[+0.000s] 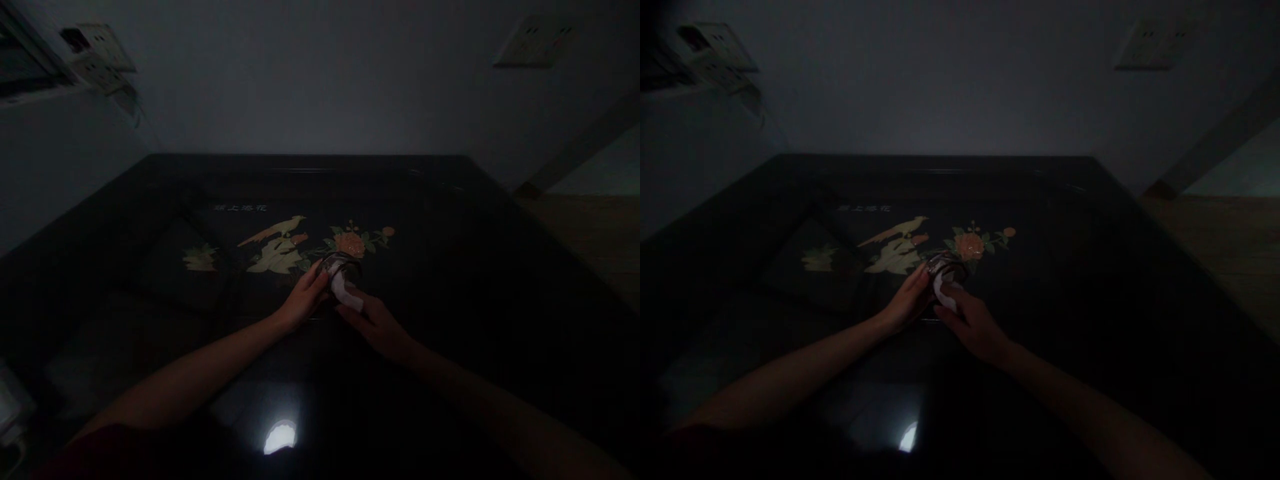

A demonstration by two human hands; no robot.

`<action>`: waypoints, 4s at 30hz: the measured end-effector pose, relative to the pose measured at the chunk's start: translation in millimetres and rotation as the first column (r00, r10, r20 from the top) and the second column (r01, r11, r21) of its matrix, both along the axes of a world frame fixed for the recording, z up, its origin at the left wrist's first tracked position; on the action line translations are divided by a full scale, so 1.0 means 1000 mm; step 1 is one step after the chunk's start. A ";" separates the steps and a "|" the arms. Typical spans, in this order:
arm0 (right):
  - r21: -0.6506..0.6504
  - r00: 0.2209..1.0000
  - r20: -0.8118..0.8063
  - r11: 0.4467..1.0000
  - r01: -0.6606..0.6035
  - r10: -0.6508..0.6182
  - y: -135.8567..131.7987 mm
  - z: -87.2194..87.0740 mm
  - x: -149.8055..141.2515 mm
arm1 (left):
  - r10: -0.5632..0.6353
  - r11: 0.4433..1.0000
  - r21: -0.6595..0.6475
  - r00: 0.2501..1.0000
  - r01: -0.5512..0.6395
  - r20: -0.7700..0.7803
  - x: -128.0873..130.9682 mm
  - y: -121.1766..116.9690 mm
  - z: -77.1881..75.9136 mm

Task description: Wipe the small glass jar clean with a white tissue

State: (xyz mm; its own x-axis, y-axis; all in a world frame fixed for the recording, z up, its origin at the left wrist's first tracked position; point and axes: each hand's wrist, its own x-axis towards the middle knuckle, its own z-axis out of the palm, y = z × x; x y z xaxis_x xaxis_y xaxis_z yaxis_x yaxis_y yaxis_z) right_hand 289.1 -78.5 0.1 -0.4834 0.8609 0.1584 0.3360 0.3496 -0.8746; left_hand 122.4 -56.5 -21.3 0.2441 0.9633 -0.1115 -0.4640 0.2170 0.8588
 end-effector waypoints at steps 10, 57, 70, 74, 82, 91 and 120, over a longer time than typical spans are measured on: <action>0.242 0.974 0.201 0.959 -0.148 0.099 0.007 0.005 0.005 | -0.010 1.000 0.002 0.998 0.010 0.066 0.001 0.001 0.004; 0.491 0.827 0.563 0.806 -0.330 -0.004 0.020 0.014 0.011 | 0.023 1.000 0.004 0.988 -0.024 0.152 0.003 0.003 0.004; 0.404 0.927 0.372 0.891 -0.206 0.046 0.024 0.033 0.021 | -0.104 0.992 0.080 0.991 0.098 0.087 0.001 -0.001 0.002; 0.332 0.938 0.344 0.929 -0.165 0.044 0.024 0.039 0.022 | -0.087 0.992 0.091 0.995 0.092 -0.052 -0.001 -0.002 0.002; 0.267 0.936 0.348 0.950 -0.160 0.060 0.025 0.046 0.026 | -0.086 0.996 0.018 0.996 0.086 -0.040 -0.001 -0.003 0.003; 0.412 0.893 0.446 0.871 -0.268 0.064 0.023 0.050 0.025 | -0.177 0.984 0.025 0.970 0.176 0.164 0.003 -0.003 0.010; 0.298 0.829 0.558 0.921 -0.251 0.046 0.024 0.035 0.022 | -0.162 0.984 -0.052 0.977 0.171 0.138 -0.002 0.001 0.001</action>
State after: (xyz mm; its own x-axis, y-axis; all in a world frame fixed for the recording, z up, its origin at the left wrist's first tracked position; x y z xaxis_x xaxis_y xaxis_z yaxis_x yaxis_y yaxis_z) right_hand 311.5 -54.2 35.2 -0.6960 0.7097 0.1093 0.6281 0.6755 -0.3863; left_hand 120.2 -55.6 -20.5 0.4171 0.9000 -0.1267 -0.5261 0.3528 0.7738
